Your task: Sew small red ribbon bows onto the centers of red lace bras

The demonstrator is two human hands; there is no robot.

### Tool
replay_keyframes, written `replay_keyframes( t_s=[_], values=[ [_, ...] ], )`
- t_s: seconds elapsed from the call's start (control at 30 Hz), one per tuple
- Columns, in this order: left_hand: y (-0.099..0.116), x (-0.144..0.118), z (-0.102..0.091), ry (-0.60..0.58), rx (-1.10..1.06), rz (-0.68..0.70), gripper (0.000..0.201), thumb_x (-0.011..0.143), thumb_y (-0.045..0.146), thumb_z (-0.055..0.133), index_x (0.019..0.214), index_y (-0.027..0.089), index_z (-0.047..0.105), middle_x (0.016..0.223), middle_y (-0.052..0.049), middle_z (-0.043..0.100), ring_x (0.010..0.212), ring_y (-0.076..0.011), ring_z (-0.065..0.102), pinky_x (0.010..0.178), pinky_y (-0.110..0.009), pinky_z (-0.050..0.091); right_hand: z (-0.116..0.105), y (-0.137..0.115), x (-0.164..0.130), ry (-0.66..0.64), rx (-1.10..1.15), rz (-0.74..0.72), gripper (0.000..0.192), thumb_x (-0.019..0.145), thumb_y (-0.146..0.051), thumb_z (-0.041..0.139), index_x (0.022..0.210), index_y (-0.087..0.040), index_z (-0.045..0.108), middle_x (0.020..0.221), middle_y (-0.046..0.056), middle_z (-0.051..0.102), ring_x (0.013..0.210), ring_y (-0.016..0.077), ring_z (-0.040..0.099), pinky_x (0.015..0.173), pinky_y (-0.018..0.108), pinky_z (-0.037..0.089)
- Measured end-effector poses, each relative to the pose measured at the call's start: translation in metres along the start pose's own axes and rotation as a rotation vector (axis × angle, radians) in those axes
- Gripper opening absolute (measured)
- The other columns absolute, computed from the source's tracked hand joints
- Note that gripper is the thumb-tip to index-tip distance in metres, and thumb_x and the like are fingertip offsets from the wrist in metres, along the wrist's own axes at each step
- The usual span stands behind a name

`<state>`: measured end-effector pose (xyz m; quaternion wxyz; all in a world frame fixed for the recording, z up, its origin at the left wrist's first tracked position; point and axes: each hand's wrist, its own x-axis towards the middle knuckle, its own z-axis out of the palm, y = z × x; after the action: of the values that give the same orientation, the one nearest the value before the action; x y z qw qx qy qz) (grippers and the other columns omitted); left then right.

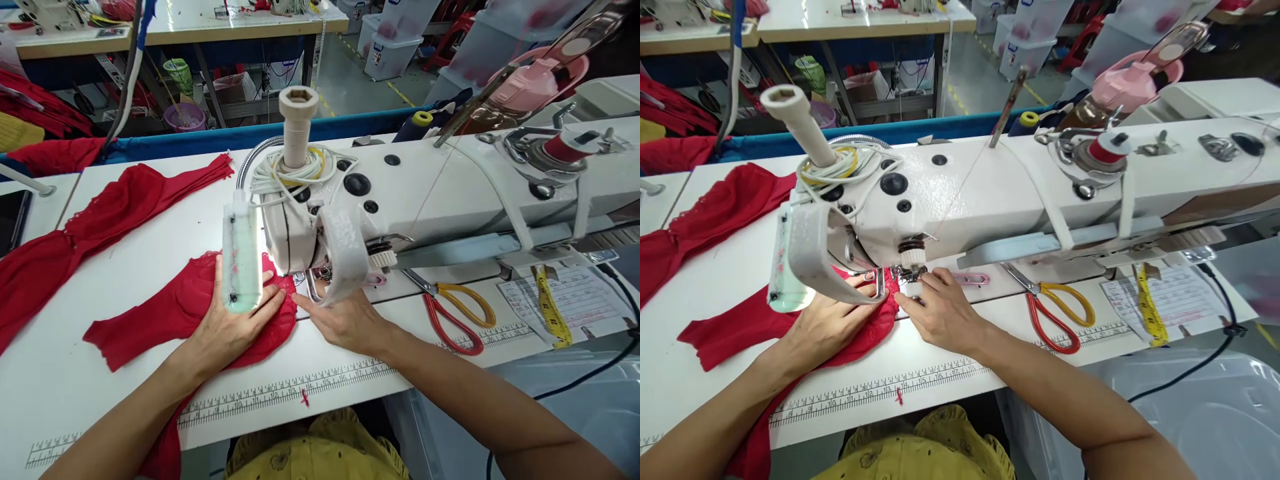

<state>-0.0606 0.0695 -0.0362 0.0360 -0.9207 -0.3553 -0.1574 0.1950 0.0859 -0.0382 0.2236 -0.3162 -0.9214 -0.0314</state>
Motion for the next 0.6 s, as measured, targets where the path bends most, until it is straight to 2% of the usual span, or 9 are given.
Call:
replay_keyframes(
  t_s=[0.17,0.3,0.4,0.47,0.6],
  values=[
    [0.003,0.002,0.001,0.005,0.051,0.012,0.048,0.093,0.004,0.046,0.137,0.021,0.057,0.113,-0.01,0.072,0.115,-0.0307,0.062,0.108,-0.078,0.029,0.005,-0.001,-0.002,0.037,0.046,-0.009,0.036,0.086,-0.013,0.052,0.116,-0.019,0.071,0.07,0.003,0.056,0.081,0.0219,0.05,0.085,0.039,0.035],
    [0.005,0.004,0.0,-0.01,0.071,0.021,0.049,0.092,0.004,0.046,0.135,0.024,0.059,0.112,-0.01,0.071,0.103,-0.0289,0.066,0.102,-0.078,0.036,0.003,0.002,0.0,0.037,0.056,0.018,0.027,0.086,-0.01,0.051,0.098,-0.019,0.074,0.07,0.002,0.06,0.075,0.018,0.051,0.086,0.037,0.035],
    [0.006,0.006,-0.003,-0.014,0.076,0.014,0.053,0.089,0.0,0.048,0.133,0.026,0.062,0.114,-0.01,0.071,0.113,-0.0321,0.063,0.101,-0.076,0.039,-0.013,0.007,0.001,-0.003,-0.009,0.108,0.023,0.086,-0.009,0.052,0.087,-0.019,0.072,0.076,0.003,0.063,0.076,0.0174,0.053,0.081,0.034,0.037],
    [0.006,0.006,-0.005,-0.003,0.062,0.012,0.055,0.088,-0.003,0.049,0.132,0.027,0.063,0.119,-0.01,0.07,0.121,-0.0335,0.06,0.102,-0.076,0.038,-0.028,0.011,-0.005,-0.048,-0.109,0.21,0.019,0.089,-0.011,0.054,0.089,-0.018,0.072,0.085,0.005,0.066,0.081,0.019,0.055,0.079,0.034,0.038],
    [0.007,0.007,-0.007,0.006,0.022,0.046,0.05,0.091,-0.001,0.049,0.131,0.024,0.063,0.124,-0.01,0.07,0.129,-0.0328,0.056,0.107,-0.075,0.034,-0.045,0.023,-0.027,-0.104,-0.234,0.357,0.021,0.096,-0.021,0.056,0.11,-0.018,0.071,0.103,0.01,0.068,0.094,0.0236,0.059,0.081,0.036,0.041]
  ],
)
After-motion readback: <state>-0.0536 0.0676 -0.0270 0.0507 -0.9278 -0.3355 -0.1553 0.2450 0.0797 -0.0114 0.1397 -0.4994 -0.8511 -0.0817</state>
